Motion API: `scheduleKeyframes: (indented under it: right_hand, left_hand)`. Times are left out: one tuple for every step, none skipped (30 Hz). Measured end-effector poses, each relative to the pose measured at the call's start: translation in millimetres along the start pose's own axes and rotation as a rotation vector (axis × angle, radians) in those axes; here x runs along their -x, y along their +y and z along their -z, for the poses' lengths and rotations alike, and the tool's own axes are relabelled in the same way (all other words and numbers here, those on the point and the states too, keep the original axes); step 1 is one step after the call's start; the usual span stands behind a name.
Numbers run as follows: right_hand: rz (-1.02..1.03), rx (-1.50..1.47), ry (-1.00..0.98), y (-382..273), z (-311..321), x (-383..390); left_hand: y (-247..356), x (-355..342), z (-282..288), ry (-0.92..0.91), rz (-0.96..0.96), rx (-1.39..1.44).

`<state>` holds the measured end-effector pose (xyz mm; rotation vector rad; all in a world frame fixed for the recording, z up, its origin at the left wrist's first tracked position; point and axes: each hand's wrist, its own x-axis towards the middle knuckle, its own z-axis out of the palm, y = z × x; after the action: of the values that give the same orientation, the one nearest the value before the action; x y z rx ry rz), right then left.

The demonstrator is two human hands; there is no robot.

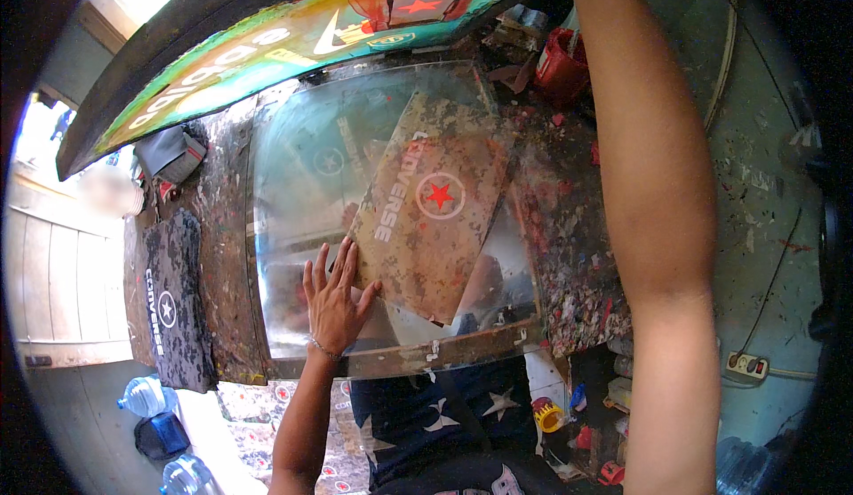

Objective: The person repeatedly places a Converse-branded fabric piece on a screen printing frame, uses a squeegee to spread red ink across the screen, and then removes the printed piece to place it on a stack on the floor. The process is repeated continuously throughout the clip.

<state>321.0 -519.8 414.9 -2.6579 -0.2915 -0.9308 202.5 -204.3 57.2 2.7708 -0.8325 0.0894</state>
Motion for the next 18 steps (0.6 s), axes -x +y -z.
scheduleKeyframes:
  right_hand:
    - [0.020, -0.001, 0.039, 1, -1, 0]
    - [0.004, 0.002, -0.006, 2, 0, -1]
    - [-0.013, 0.005, -0.053, 4, 1, -2]
    - [-0.029, 0.007, -0.100, 5, 2, -4]
    - [-0.025, 0.017, -0.090, 6, 2, -5]
    - [-0.022, 0.027, -0.076, 8, 2, -6]
    - [-0.022, 0.036, -0.065, 8, 1, -6]
    - [-0.033, 0.054, -0.079, 8, 0, -7]
    - [-0.039, 0.072, -0.089, 5, -1, -9]
    - [-0.041, 0.091, -0.092, 1, -2, -10]
    - [-0.037, 0.103, -0.115, -2, -1, -8]
    - [-0.033, 0.115, -0.142, -5, 1, -6]
    - [-0.028, 0.128, -0.169, -9, 2, -3]
    - [-0.061, 0.110, -0.157, -11, 2, 1]
    - [-0.096, 0.093, -0.142, -11, 3, 11]
    - [-0.129, 0.077, -0.127, -11, 4, 26]
    - [-0.167, 0.060, -0.106, -10, 2, 37]
    - [-0.115, 0.045, -0.096, -9, -6, 50]
  left_hand:
    - [-2, 1, -1, 0.029, -0.014, -0.011]
    - [-4, 2, -1, 0.009, -0.002, 0.011]
    - [-5, 3, 0, 0.016, -0.001, 0.024]
    - [-5, 4, 1, 0.025, -0.020, 0.010]
    - [-2, 5, 4, 0.065, -0.015, 0.007]
    - [6, 2, 5, 0.110, -0.034, -0.026]
    - [18, -2, 7, 0.230, -0.084, -0.037]
    - [34, -4, 11, 0.067, -0.032, 0.100]
    - [55, -11, 13, 0.005, -0.007, 0.260]
    - [81, -21, 15, -0.005, -0.061, 0.529]
    - [108, -34, 17, -0.050, -0.071, 0.794]
    - [135, -48, 19, -0.089, -0.110, 1.030]
    - [158, -61, 24, -0.225, -0.060, 1.238]
    - [174, -72, 33, -0.272, 0.067, 1.599]
    - [185, -79, 47, -0.370, 0.248, 1.930]
    - [173, -77, 69, -0.069, -0.017, 1.440]
    - [161, -75, 92, 0.394, -0.183, 0.927]
    - [139, -76, 116, 0.596, -0.136, 0.602]
